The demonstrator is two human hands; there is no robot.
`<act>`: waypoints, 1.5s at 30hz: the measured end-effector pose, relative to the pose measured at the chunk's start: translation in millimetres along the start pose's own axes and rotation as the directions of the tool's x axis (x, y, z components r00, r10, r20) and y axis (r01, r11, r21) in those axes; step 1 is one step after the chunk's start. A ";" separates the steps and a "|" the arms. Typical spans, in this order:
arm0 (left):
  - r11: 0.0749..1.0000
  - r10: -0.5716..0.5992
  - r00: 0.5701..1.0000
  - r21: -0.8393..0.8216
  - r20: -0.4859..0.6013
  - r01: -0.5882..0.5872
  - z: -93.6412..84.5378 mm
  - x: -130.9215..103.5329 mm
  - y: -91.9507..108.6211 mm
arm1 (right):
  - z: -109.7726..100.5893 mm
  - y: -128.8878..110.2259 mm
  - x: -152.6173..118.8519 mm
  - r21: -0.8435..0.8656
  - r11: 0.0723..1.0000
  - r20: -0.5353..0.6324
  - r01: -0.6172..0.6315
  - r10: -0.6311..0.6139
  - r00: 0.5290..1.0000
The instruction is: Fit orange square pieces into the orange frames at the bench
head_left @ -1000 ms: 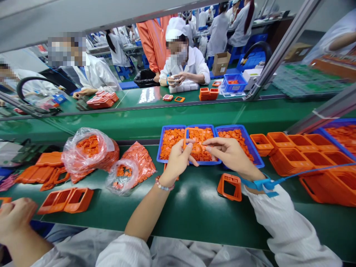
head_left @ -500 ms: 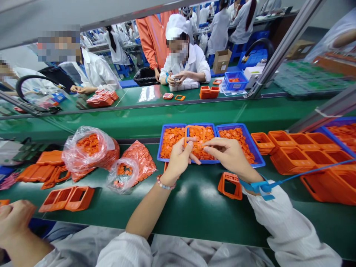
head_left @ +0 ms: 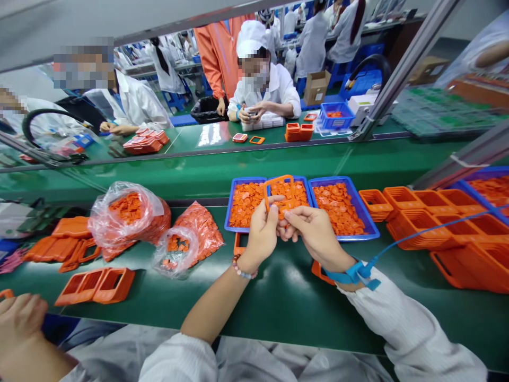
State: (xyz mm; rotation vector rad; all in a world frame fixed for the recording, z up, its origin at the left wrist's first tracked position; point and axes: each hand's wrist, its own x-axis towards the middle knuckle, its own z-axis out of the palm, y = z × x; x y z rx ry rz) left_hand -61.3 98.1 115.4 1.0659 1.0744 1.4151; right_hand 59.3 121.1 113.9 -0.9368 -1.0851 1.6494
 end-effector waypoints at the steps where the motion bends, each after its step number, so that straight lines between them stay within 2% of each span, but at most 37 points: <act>1: 1.000 0.006 1.000 -0.003 0.006 -0.006 0.7 -0.5 0.0 | 0.0 0.0 -0.5 0.014 1.000 0.002 -0.004 0.004 1.000; 6: 0.999 0.035 0.999 -0.025 0.035 -0.034 1.9 -1.8 -1.0 | -1.8 0.1 -1.5 0.025 1.000 0.009 -0.001 0.001 1.000; 15: 0.996 0.067 0.997 0.054 0.024 -0.068 2.8 -5.3 1.5 | -3.7 1.1 -1.9 -0.015 0.999 0.002 0.029 -0.029 1.000; 18: 0.992 0.050 0.998 0.113 0.028 -0.052 -0.3 -4.2 1.3 | -6.4 -2.2 -4.1 -0.174 0.975 -0.048 0.140 -0.151 0.987; 20: 0.987 0.053 0.998 0.152 0.019 -0.055 -2.8 -3.3 1.3 | -8.8 -6.1 -5.6 -0.310 0.920 -0.063 0.239 -0.271 0.961; 22: 0.982 0.067 0.998 0.178 0.009 -0.067 -4.5 -3.0 1.1 | -10.4 -9.3 -6.3 -0.378 0.883 -0.073 0.277 -0.327 0.942; 24: 0.975 0.090 0.996 0.203 0.005 -0.089 -4.7 -4.1 -0.1 | -9.7 -10.1 -6.4 -0.339 0.909 -0.092 0.244 -0.290 0.953; 27: 0.965 0.130 0.991 0.230 0.004 -0.128 -2.5 -7.4 -3.9 | -3.5 -5.8 -7.2 -0.146 0.980 -0.109 0.132 -0.149 0.983; 30: 0.971 0.131 0.991 0.202 0.016 -0.131 0.0 -10.2 -7.9 | 3.7 0.9 -9.2 -0.021 0.998 -0.090 0.059 -0.060 0.994; 33: 0.974 0.118 0.993 0.193 0.028 -0.122 -0.1 -10.2 -8.8 | 5.3 5.1 -9.4 -0.047 0.996 -0.063 0.070 -0.072 0.995; 36: 0.967 0.125 0.992 0.223 0.019 -0.126 -2.1 -8.2 -7.0 | 1.6 6.4 -6.8 -0.183 0.973 -0.065 0.137 -0.151 0.986; 38: 0.962 0.129 0.992 0.242 -0.002 -0.125 -2.9 -6.7 -6.2 | -1.5 7.1 -5.0 -0.310 0.924 -0.139 0.224 -0.277 0.951; 40: 0.966 0.120 0.993 0.231 -0.021 -0.112 -2.8 -5.1 -6.3 | -4.8 7.9 -3.8 -0.469 0.813 -0.153 0.345 -0.460 0.875; 42: 0.979 0.092 0.995 0.184 -0.032 -0.084 -2.3 -3.6 -6.5 | -9.1 8.7 -2.4 -0.605 0.635 -0.039 0.480 -0.625 0.779; 45: 0.993 0.035 0.999 0.115 -0.038 -0.030 -2.0 -1.8 -5.3 | -18.1 8.8 1.7 -0.677 0.361 0.224 0.641 -0.728 0.647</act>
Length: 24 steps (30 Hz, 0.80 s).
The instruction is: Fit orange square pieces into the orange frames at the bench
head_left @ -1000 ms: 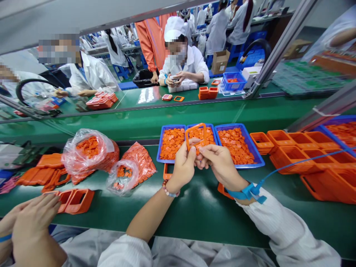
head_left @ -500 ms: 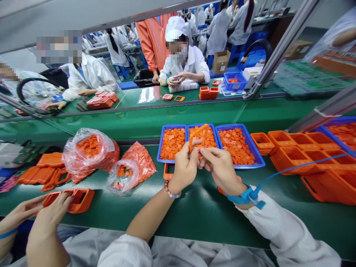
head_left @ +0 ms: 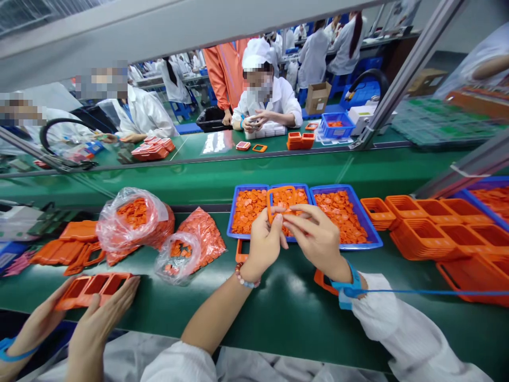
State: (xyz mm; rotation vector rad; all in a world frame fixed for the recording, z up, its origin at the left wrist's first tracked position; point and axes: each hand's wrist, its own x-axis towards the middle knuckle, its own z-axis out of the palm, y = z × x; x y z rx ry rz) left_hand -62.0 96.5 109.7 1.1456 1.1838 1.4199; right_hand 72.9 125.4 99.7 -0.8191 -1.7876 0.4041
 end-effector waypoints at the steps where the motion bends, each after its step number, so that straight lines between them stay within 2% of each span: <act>1: 1.000 -0.014 1.000 -0.016 -0.002 0.014 -0.2 0.3 0.8 | -1.7 3.1 0.6 -0.027 0.997 0.038 0.077 -0.076 0.996; 4: 0.997 -0.054 0.999 -0.060 -0.001 0.054 -0.9 0.4 3.0 | -6.0 10.2 2.8 -0.092 0.965 0.121 0.245 -0.233 0.965; 7: 0.995 -0.072 0.997 -0.073 0.008 0.073 -0.6 -0.4 3.8 | -7.2 11.5 3.1 -0.165 0.932 0.100 0.323 -0.310 0.946; 16: 0.995 -0.068 0.998 -0.074 0.005 0.068 4.1 0.2 0.9 | 2.7 8.1 -7.4 -0.373 0.819 0.028 0.435 -0.459 0.888; 21: 0.997 -0.047 0.997 -0.062 0.062 0.050 4.5 -0.7 0.8 | 2.5 6.6 -7.4 -0.368 0.817 0.008 0.443 -0.473 0.881; 24: 0.998 -0.048 0.997 -0.047 0.056 0.050 3.8 -1.1 1.9 | 1.5 6.8 -6.0 -0.361 0.820 -0.004 0.445 -0.478 0.878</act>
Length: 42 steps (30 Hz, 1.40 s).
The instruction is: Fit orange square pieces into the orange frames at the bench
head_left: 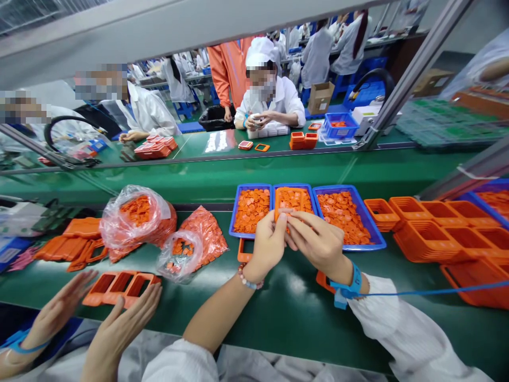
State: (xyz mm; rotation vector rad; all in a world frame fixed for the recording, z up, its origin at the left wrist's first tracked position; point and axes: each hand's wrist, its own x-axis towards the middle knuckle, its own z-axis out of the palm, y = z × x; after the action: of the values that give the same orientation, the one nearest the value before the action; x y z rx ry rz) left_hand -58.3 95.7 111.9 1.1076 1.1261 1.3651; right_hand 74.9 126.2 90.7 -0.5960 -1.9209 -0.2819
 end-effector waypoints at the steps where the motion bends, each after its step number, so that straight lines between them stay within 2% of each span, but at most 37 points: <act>1: 1.000 -0.002 1.000 0.000 -0.012 0.002 -0.1 -0.1 0.3 | -0.1 0.1 0.2 -0.012 1.000 0.003 -0.007 0.007 1.000; 7: 0.999 -0.033 0.999 -0.014 -0.029 0.033 2.0 -2.0 0.6 | -0.4 -1.5 1.7 -0.087 0.993 0.017 -0.079 0.081 0.997; 12: 0.998 -0.047 0.999 -0.041 -0.018 0.046 3.7 -5.0 0.7 | -2.0 0.3 4.1 -0.053 0.997 0.014 -0.051 0.052 0.999; 20: 0.991 -0.059 0.996 -0.125 -0.072 0.050 -0.1 -3.0 4.8 | -5.2 -4.1 10.9 -0.018 0.999 0.143 -0.039 0.042 0.989; 23: 0.992 -0.031 0.996 -0.121 -0.081 0.022 -1.4 -1.5 6.0 | -6.4 -4.8 13.0 0.038 0.994 0.176 -0.101 0.093 0.980; 27: 0.996 0.018 1.000 -0.084 -0.014 -0.019 -1.5 -2.3 5.4 | -10.2 -2.3 16.2 0.199 0.943 0.099 -0.266 0.251 0.963; 29: 0.997 0.036 0.999 -0.073 0.015 -0.035 -1.2 -3.6 4.6 | -12.2 -1.5 17.8 0.251 0.894 0.048 -0.370 0.370 0.928; 31: 0.996 0.051 0.998 -0.073 0.027 -0.049 -1.3 -5.0 4.6 | -13.3 -1.0 19.0 0.321 0.805 0.081 -0.499 0.502 0.861; 33: 0.997 0.049 0.998 -0.066 0.042 -0.046 -1.7 -6.2 5.6 | -13.8 -0.4 19.8 0.431 0.634 0.267 -0.642 0.590 0.762; 35: 0.998 0.030 0.998 -0.051 0.058 -0.028 -1.9 -7.3 7.7 | -13.9 0.3 19.9 0.496 0.428 0.495 -0.756 0.576 0.651; 37: 0.999 0.007 0.997 -0.040 0.072 -0.004 -1.7 -8.3 10.0 | -13.9 0.8 19.4 0.507 0.298 0.609 -0.809 0.540 0.581; 39: 0.999 -0.011 0.996 -0.032 0.084 0.013 -1.3 -9.0 11.7 | -14.1 1.0 18.7 0.511 0.260 0.625 -0.820 0.543 0.561; 42: 1.000 -0.009 0.992 0.023 0.122 0.006 -4.5 -7.3 12.7 | -15.3 1.6 19.1 0.532 0.245 0.613 -0.810 0.549 0.568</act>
State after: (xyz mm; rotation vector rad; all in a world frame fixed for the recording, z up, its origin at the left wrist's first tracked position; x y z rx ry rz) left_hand -64.0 87.4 123.4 1.1860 1.0581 1.2633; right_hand 81.7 125.9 114.3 -0.8355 -1.5953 1.2972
